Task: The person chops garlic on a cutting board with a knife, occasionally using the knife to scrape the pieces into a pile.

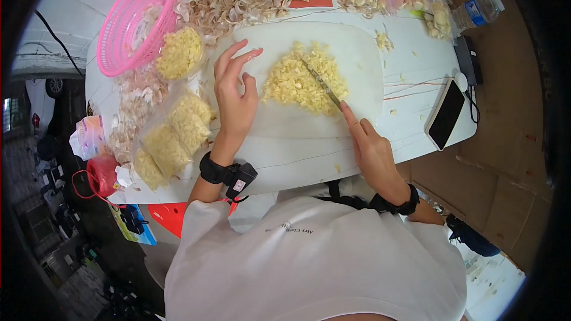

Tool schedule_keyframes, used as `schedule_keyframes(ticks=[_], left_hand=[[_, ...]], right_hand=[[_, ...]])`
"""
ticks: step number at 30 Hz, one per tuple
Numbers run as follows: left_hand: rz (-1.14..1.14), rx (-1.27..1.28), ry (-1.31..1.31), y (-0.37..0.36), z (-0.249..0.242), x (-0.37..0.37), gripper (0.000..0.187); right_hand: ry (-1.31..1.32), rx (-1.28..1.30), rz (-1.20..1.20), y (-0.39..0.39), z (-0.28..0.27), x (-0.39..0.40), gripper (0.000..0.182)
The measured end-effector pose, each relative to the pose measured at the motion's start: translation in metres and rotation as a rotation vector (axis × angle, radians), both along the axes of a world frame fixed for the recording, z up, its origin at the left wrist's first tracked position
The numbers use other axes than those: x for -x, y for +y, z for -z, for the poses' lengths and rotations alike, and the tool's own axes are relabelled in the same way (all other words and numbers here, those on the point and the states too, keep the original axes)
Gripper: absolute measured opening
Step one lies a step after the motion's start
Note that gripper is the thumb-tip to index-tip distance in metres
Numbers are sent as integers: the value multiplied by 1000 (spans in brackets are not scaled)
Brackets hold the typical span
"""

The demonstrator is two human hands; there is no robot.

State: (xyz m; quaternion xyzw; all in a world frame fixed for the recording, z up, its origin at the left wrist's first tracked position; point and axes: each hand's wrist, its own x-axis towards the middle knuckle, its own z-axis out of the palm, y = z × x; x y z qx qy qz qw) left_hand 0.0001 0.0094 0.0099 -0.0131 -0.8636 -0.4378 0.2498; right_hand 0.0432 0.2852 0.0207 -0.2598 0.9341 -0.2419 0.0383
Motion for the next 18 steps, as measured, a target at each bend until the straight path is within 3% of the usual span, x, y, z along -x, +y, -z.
schedule_keyframes(ticks=[7,12,18], left_hand=[[-10,35,-27,-2,1,0,50],[-5,57,1,-2,1,0,50],[-6,-5,-44,0,-1,0,50]], right_hand=[[89,-116,-20,2,6,4,75],[17,75,10,2,5,3,77],[34,4,5,-1,-1,2,82]])
